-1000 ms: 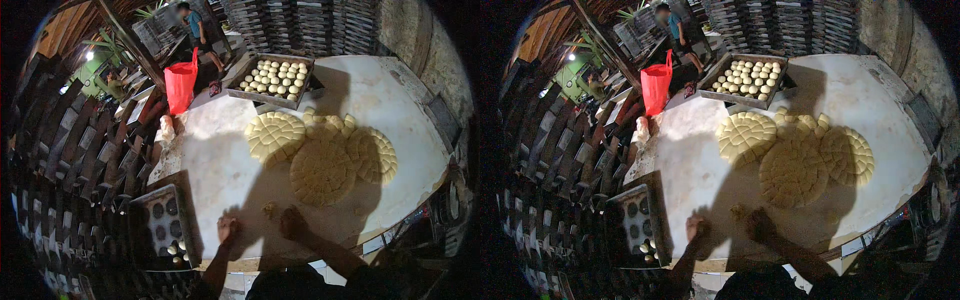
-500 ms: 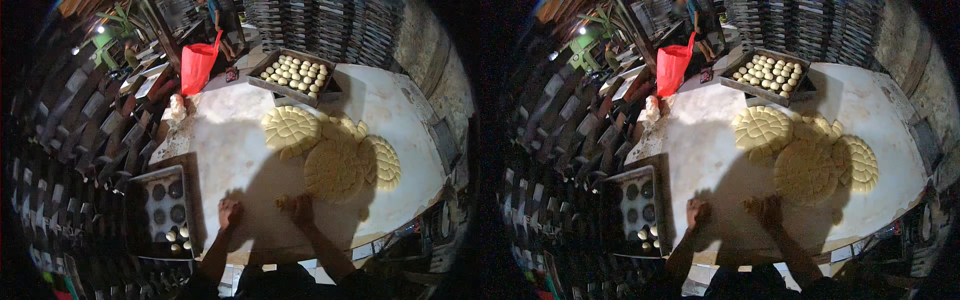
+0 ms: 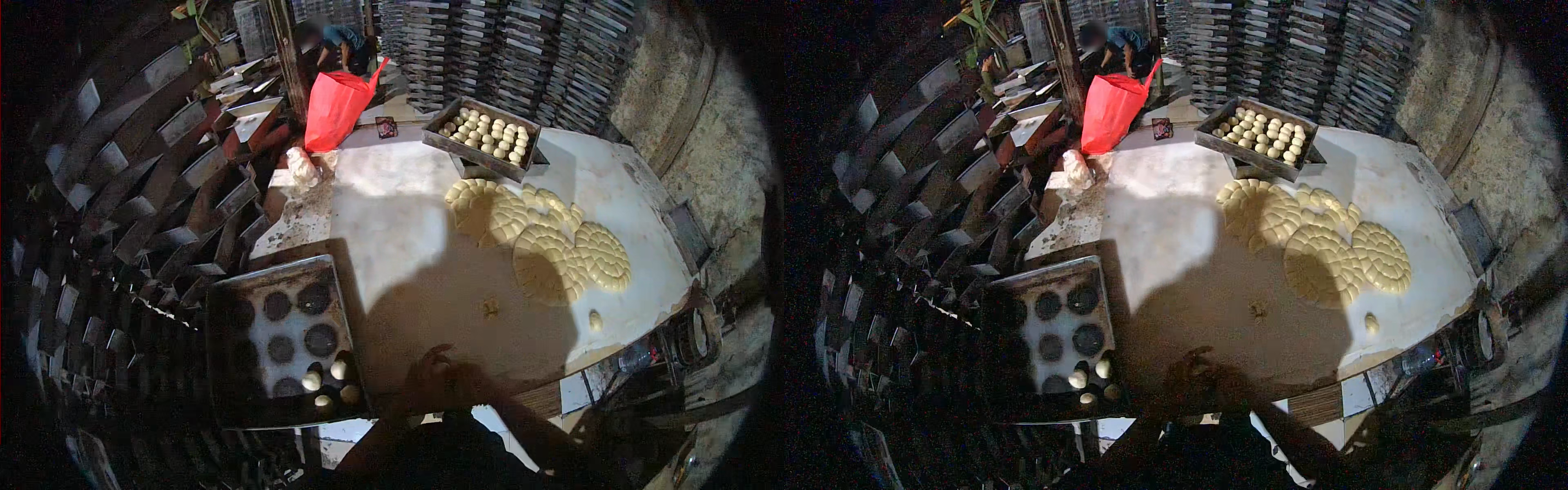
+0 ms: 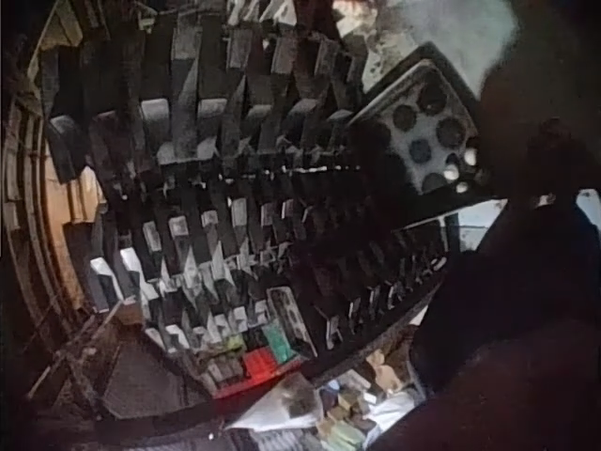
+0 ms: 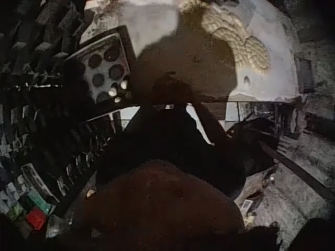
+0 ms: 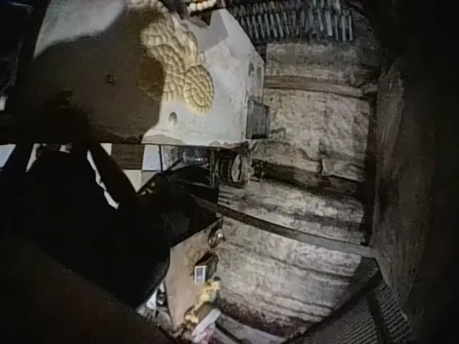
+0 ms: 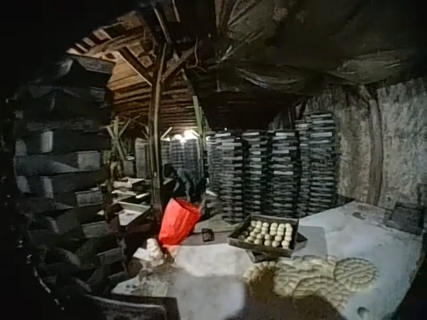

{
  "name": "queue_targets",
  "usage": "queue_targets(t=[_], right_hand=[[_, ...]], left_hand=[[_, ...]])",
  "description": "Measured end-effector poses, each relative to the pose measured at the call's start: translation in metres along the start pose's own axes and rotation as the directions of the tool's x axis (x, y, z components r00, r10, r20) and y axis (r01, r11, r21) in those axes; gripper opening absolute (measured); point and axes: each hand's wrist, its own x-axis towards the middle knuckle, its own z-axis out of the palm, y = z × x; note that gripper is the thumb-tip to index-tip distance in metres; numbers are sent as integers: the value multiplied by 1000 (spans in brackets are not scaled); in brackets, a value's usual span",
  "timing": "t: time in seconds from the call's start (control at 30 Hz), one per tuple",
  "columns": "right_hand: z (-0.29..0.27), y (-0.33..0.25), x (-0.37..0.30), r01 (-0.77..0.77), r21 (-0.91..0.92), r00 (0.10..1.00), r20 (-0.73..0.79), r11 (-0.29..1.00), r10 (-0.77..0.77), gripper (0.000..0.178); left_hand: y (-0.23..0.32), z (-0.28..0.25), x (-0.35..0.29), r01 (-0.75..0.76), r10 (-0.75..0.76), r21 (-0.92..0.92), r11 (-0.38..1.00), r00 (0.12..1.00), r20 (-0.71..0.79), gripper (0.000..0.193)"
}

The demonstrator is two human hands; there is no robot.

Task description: The recorder adds liquid to a large industrial mixer, checks the dough, weighs materials, and then shapes and trays small dough balls in a bakery.

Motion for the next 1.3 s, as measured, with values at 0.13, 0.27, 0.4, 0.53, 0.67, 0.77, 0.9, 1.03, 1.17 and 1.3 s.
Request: queue_targets(t=[0.13,0.27,0.4,0.53,0.67,0.77,0.9,1.03,1.17,1.3], right_hand=[[44,-22,11,267,887,918,-352,376,179,19],[18,-41,18,14,530,926,-326,848,188,18],[-24,-10,27,-241,-63,916,-344,969,205,16],[-38,92,35,-193,-141,678,-734,971,28,26],[-42,137,19,-308,272,807,-433,912,401,42],[-40,144,15,-190,73,754,-628,979,193,28],[14,157,-10,247,863,898,-375,441,231,39],[-11,145,-40,178,791,943,-308,585,129,46],[-35,160,-62,148,833,856,-378,532,353,44],[-70,174,-79,111,568,717,-614,815,330,41]], left_hand=[[73,-50,-1,393,-399,-150,907,917,-14,44],[16,-47,-31,223,-280,283,933,943,180,41],[10,-59,-5,512,-361,-96,854,714,599,38],[-64,8,-36,245,-326,308,919,913,245,34],[-27,35,-3,102,-275,535,839,927,254,31],[-39,62,14,341,-408,490,803,912,34,29],[38,106,68,-63,40,698,714,998,49,26],[40,131,82,330,-433,605,725,901,26,22],[28,155,101,282,-279,75,957,959,-46,17],[45,176,138,301,-314,97,949,934,172,23]])
